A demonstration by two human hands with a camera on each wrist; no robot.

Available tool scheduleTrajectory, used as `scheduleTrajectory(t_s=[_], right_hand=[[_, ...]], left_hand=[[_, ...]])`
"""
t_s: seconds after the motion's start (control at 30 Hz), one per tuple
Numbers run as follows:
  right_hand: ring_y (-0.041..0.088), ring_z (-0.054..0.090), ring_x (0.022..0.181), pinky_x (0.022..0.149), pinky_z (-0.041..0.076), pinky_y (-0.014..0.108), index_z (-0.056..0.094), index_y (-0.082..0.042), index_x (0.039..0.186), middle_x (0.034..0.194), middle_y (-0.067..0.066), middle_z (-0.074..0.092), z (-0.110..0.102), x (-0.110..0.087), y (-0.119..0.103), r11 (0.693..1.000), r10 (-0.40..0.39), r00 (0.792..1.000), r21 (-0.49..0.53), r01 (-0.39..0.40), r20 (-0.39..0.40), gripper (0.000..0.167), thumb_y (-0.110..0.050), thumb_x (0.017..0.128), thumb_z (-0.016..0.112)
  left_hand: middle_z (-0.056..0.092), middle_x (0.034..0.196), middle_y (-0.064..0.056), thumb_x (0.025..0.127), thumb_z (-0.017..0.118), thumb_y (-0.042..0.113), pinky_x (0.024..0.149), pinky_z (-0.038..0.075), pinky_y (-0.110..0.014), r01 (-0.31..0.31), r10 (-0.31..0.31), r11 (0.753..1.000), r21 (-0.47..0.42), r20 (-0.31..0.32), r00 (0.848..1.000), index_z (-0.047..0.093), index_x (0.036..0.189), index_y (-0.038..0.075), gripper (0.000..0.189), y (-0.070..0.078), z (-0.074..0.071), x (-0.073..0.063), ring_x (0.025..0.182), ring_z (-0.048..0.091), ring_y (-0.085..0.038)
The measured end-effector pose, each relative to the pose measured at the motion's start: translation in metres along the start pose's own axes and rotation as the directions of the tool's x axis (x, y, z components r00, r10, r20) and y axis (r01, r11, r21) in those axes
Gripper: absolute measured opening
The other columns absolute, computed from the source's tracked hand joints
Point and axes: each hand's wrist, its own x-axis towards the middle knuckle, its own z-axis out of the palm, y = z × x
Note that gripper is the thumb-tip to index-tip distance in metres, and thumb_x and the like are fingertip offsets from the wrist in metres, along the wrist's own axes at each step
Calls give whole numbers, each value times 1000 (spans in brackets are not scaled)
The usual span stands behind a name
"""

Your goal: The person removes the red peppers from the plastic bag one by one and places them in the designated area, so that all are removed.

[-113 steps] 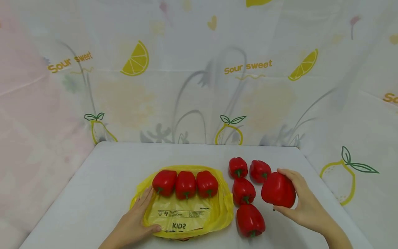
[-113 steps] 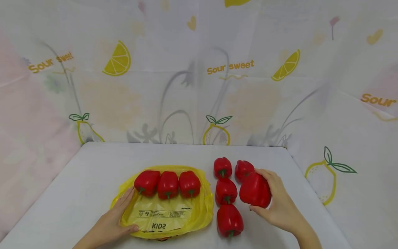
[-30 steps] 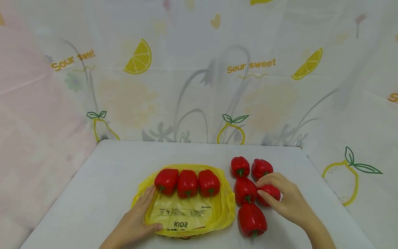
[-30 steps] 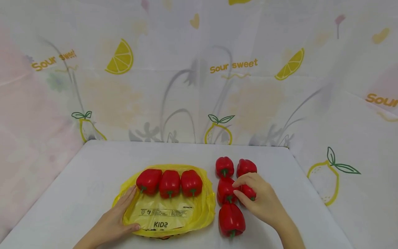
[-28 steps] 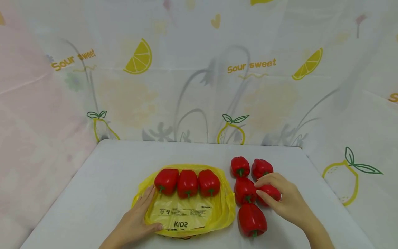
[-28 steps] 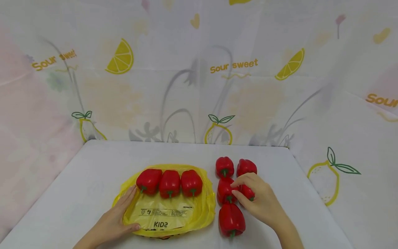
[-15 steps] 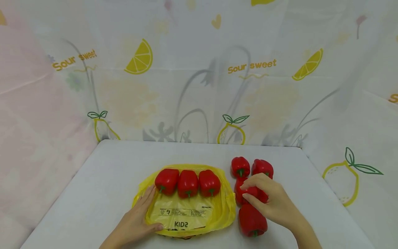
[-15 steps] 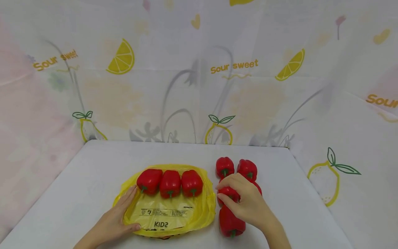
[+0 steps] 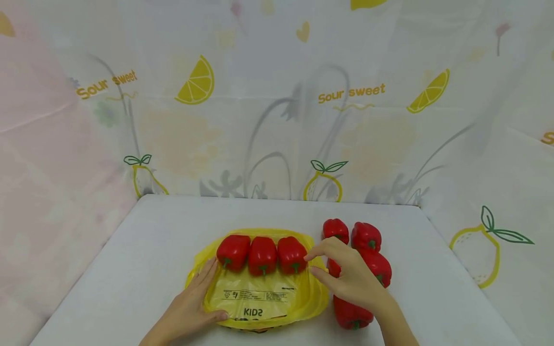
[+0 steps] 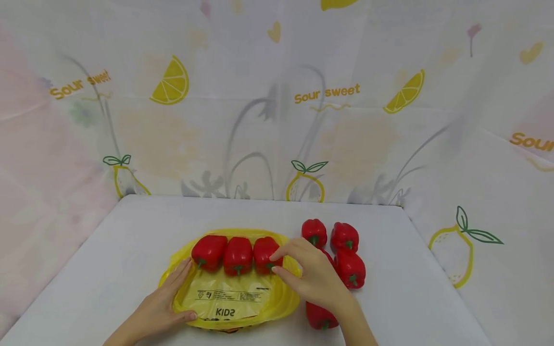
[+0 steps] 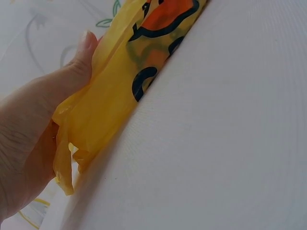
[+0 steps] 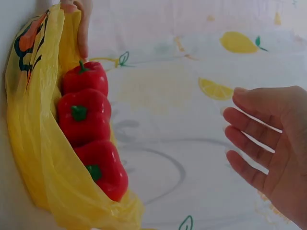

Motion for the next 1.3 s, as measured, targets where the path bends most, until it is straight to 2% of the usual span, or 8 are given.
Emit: scheduleTrajectory(t_s=[0.17,0.3,0.43,0.5,0.63,0.83,0.97,1.3], right_hand=[[8,57,98,84,53,28,66,-23,105,102,-13,64,13,10,-1,997,60,997,36,-61,46,23,-14,86,74],[8,57,99,86,52,30,66,-22,104,102,-15,64,21,18,-1,997,51,997,59,-55,66,20,-14,86,73],[10,58,99,86,53,33,67,-19,102,101,-12,66,27,27,-1,996,43,996,71,-49,81,19,-12,86,73],[9,58,100,87,53,34,67,-18,103,102,-12,66,30,31,0,994,77,992,71,-84,101,18,-13,86,73],[11,59,102,90,52,39,67,-17,104,104,-11,65,37,37,7,979,178,972,67,-190,151,17,-18,87,72],[18,60,103,92,51,40,67,-17,107,105,-7,65,49,41,18,936,328,921,61,-347,208,19,-25,90,69],[21,60,105,94,49,42,67,-10,111,109,0,66,57,42,28,918,391,893,-26,-395,225,26,-26,90,69],[32,49,121,101,42,47,57,-1,126,129,15,55,78,39,42,896,422,863,-273,-351,277,54,-21,81,78]], left_hand=[[19,158,-17,68,72,66,105,30,-59,7,-7,1000,-4,-6,1000,24,152,2,116,-2,1,0,139,26,-40],[18,158,-16,68,72,67,105,30,-60,11,-11,1000,-10,-4,1000,24,152,3,116,-2,1,0,139,25,-40],[19,157,-18,68,72,66,101,34,-63,10,-10,1000,-9,-3,1000,24,152,4,115,-1,0,0,136,27,-47],[20,157,-18,68,73,65,98,36,-64,5,-5,1000,-2,-11,1000,24,152,4,115,-2,0,0,134,29,-50],[21,156,-19,67,74,64,98,36,-64,-11,11,1000,4,-29,1000,25,151,2,116,-3,2,-1,133,30,-51],[21,156,-19,66,74,64,99,36,-64,-10,10,1000,3,-28,1000,26,151,1,116,-4,2,-1,133,30,-51],[20,157,-18,67,73,65,99,35,-63,3,-3,1000,-4,-12,1000,25,152,3,116,-2,1,-1,134,29,-50],[21,156,-19,67,73,65,102,34,-61,-3,3,1000,0,-22,1000,26,151,2,116,-2,0,-2,135,29,-47]])
